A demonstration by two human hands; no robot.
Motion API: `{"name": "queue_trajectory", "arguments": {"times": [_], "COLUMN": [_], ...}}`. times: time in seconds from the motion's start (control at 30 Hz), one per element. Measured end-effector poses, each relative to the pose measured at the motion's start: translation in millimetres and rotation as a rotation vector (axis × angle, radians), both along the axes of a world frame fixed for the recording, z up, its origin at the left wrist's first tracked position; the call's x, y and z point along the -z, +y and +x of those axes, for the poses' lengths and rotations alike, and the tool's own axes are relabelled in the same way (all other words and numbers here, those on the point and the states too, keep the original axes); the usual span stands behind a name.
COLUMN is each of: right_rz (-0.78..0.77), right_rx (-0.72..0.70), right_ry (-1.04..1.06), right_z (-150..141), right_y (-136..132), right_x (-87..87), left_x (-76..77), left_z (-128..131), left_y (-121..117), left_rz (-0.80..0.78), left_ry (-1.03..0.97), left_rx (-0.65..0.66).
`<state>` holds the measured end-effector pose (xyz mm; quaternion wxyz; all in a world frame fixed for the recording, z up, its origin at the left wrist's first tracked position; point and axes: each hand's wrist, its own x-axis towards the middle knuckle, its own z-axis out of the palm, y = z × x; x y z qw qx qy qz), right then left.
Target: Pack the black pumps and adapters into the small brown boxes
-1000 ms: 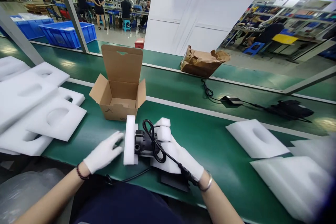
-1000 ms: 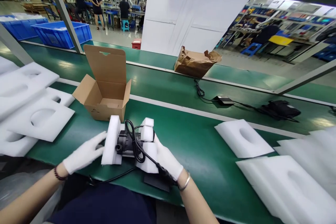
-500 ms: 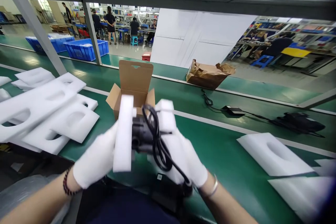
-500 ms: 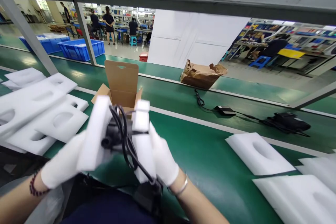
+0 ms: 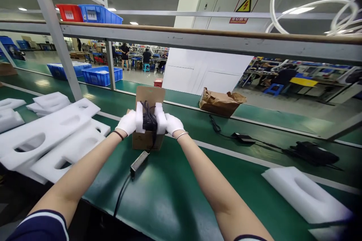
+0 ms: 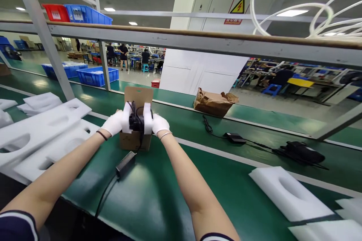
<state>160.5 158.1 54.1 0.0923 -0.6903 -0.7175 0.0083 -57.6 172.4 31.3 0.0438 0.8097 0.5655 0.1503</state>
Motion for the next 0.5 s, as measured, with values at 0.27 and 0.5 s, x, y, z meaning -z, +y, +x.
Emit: {"name": "queue_trajectory", "arguments": {"times": [0.27, 0.5], "right_rz": [-0.069, 0.239], "right_rx": [-0.284, -0.286], "right_ry": [-0.206, -0.126], "right_z": [-4, 3], "right_y": [21, -10], "right_x": [26.9, 57.7], "left_x": [11.8, 31.1], "left_z": [2, -2], "left_y": [10, -77], "left_rz": [-0.022, 0.037], "left_ry": [0.224, 0.113], "left_rx": [0.165, 0.070]}}
